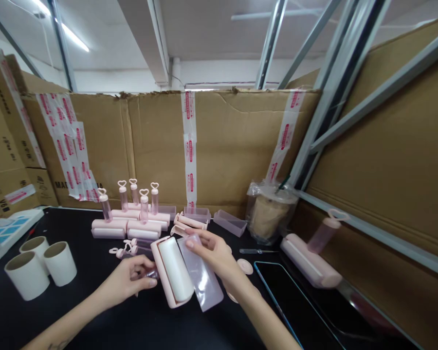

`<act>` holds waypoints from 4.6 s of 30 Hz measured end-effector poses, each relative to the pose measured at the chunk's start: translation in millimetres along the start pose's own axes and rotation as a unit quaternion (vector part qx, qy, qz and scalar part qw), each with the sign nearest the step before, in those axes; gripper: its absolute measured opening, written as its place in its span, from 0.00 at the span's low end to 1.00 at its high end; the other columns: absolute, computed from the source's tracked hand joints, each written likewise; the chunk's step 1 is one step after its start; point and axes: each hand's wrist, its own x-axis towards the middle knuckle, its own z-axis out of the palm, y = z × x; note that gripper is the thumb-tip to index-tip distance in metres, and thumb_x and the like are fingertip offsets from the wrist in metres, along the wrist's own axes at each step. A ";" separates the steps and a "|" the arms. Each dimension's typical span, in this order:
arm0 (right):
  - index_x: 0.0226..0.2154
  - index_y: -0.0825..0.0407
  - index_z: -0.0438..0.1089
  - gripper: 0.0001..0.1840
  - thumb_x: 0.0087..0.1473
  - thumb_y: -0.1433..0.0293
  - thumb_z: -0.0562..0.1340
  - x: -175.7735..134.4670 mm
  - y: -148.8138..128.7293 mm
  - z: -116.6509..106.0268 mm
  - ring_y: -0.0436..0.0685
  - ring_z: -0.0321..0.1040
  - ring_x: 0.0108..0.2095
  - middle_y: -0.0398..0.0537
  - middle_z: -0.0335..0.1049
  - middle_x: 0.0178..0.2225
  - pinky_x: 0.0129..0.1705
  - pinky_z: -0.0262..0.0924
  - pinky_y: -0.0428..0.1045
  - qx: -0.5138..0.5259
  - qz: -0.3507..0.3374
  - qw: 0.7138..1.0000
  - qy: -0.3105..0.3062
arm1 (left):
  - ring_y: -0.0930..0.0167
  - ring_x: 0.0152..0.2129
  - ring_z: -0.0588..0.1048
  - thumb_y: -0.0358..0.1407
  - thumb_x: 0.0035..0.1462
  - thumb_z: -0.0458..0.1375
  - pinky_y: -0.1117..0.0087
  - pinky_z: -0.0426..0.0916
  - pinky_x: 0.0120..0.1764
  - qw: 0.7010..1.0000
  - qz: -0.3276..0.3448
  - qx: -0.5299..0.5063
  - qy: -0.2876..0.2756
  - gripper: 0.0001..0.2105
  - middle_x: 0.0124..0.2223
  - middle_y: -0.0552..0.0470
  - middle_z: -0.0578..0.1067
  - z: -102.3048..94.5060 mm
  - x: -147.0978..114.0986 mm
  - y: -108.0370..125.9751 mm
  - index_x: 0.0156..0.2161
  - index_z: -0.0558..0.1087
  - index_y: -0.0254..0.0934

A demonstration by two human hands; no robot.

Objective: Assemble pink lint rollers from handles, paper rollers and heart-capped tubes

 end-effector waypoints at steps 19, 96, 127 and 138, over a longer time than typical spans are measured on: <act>0.46 0.49 0.69 0.25 0.45 0.57 0.64 1.3 19.7 19.7 0.63 0.66 0.48 0.52 0.69 0.50 0.49 0.60 0.55 -0.073 -0.085 0.994 0.014 | 0.73 0.28 0.68 0.36 0.47 0.60 0.73 0.62 0.31 0.990 0.045 0.126 -0.036 0.10 0.35 0.53 0.68 -3.3 -1.7 3.9 0.37 0.74 0.35; 0.44 0.57 0.67 0.29 0.40 0.60 0.67 99.2 37.7 187.7 0.63 0.58 0.46 0.55 0.66 0.43 0.46 0.54 0.55 -0.502 -0.292 0.802 -0.141 | 0.71 0.23 0.70 0.41 0.53 0.54 0.70 0.66 0.31 0.936 0.168 0.088 -0.297 0.13 0.25 0.50 0.72 -27.3 -29.2 36.6 0.24 0.71 0.35; 0.53 0.50 0.57 0.26 0.56 0.55 0.52 18.8 30.0 0.1 0.58 0.71 0.32 0.48 0.73 0.30 0.30 0.64 0.50 -0.038 0.014 0.999 -0.020 | 0.64 0.41 0.72 0.38 0.62 0.45 0.62 0.67 0.43 0.857 0.259 0.438 0.084 0.12 0.45 0.46 0.72 -30.3 -0.7 4.8 0.49 0.61 0.39; 0.42 0.51 0.67 0.23 0.45 0.58 0.66 -4.7 40.7 27.0 0.56 0.67 0.36 0.48 0.72 0.36 0.31 0.59 0.46 0.048 0.059 0.989 -0.123 | 0.67 0.36 0.73 0.38 0.57 0.52 0.66 0.69 0.39 0.890 0.225 0.393 0.054 0.14 0.41 0.49 0.72 -20.9 -8.6 7.9 0.48 0.60 0.39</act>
